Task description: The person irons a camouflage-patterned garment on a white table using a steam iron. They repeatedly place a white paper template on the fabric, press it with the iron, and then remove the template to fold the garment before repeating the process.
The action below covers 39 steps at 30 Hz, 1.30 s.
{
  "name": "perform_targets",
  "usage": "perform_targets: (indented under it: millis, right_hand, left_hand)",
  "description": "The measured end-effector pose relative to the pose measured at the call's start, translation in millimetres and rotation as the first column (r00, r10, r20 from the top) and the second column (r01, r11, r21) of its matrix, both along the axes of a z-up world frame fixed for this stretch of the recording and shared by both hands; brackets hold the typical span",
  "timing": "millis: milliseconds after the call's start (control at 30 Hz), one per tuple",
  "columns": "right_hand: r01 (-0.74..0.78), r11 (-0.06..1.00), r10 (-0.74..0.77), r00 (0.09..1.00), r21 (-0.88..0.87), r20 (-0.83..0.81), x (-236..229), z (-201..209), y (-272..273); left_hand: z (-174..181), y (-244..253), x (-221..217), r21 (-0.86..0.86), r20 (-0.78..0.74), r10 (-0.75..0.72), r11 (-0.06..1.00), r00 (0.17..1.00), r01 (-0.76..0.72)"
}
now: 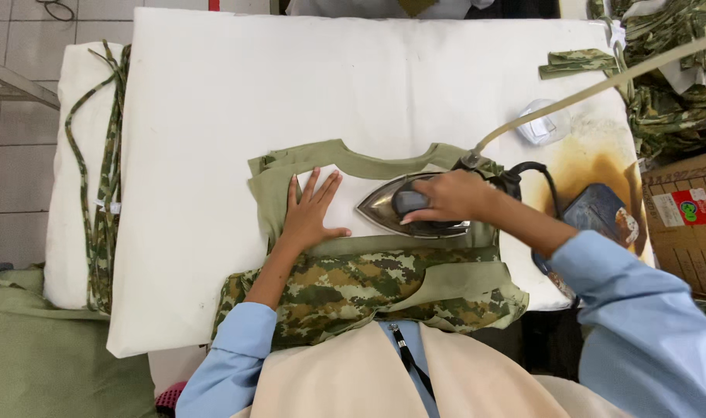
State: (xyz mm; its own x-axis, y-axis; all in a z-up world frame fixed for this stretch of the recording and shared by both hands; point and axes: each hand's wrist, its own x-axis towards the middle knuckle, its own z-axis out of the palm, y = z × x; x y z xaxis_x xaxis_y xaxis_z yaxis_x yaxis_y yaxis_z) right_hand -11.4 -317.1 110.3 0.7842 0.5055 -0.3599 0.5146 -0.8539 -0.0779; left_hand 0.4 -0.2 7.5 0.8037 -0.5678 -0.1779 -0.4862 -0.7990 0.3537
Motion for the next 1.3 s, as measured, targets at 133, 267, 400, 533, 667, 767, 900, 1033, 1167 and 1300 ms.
perform_targets:
  millis: [133,267,400,533,667,767,900,1033,1167,1300]
  right_hand:
    - [-0.019,0.999,0.021,0.998,0.027,-0.06,3.5,28.7,18.1]
    - [-0.036,0.999,0.038,0.994,0.022,-0.107,7.3,42.7,19.9]
    - [-0.057,0.998,0.06,0.989,0.023,-0.134,8.5,46.9,21.8]
    - [-0.073,0.997,0.074,0.99,0.012,-0.117,8.2,38.3,18.4]
    - [-0.06,0.998,0.062,0.995,0.016,-0.084,8.3,35.6,16.8]
    - [0.002,0.999,0.002,0.997,0.049,-0.075,-2.2,38.2,8.9]
    - [0.347,0.902,-0.344,0.937,0.256,-0.057,-33.0,65.0,-37.6]
    - [0.603,0.774,-0.605,0.794,0.192,-0.057,-76.4,77.7,-126.8]
    - [0.783,0.603,-0.797,0.598,0.151,0.083,-121.8,60.6,-193.6]
    - [0.919,0.391,-0.918,0.385,0.051,0.095,-136.7,45.9,-220.7]
  left_hand:
    - [-1.1,4.5,-0.4,-0.006,-0.006,-0.008,1.0,1.0,0.008]
    - [-1.0,1.1,3.7,-0.027,0.009,-0.02,0.999,1.0,0.02]
    - [-8.2,5.9,4.1,-0.224,-0.04,0.047,0.973,0.998,-0.055]
    - [-36.4,11.7,11.3,-0.387,0.029,0.133,0.915,0.991,-0.111]
    - [-49.2,15.1,17.2,-0.442,0.119,0.207,0.887,0.971,-0.135]
    - [-39.4,15.8,15.0,-0.494,0.11,0.224,0.858,0.968,-0.142]
    - [-41.1,15.9,17.1,-0.499,0.106,0.215,0.856,0.971,-0.135]
    - [-33.4,15.2,20.2,-0.535,0.111,0.224,0.834,0.968,-0.131]
    - [-27.4,15.8,20.5,-0.472,0.002,0.225,0.859,0.974,-0.198]
    - [-24.4,18.4,28.7,-0.416,0.006,0.232,0.885,0.973,-0.209]
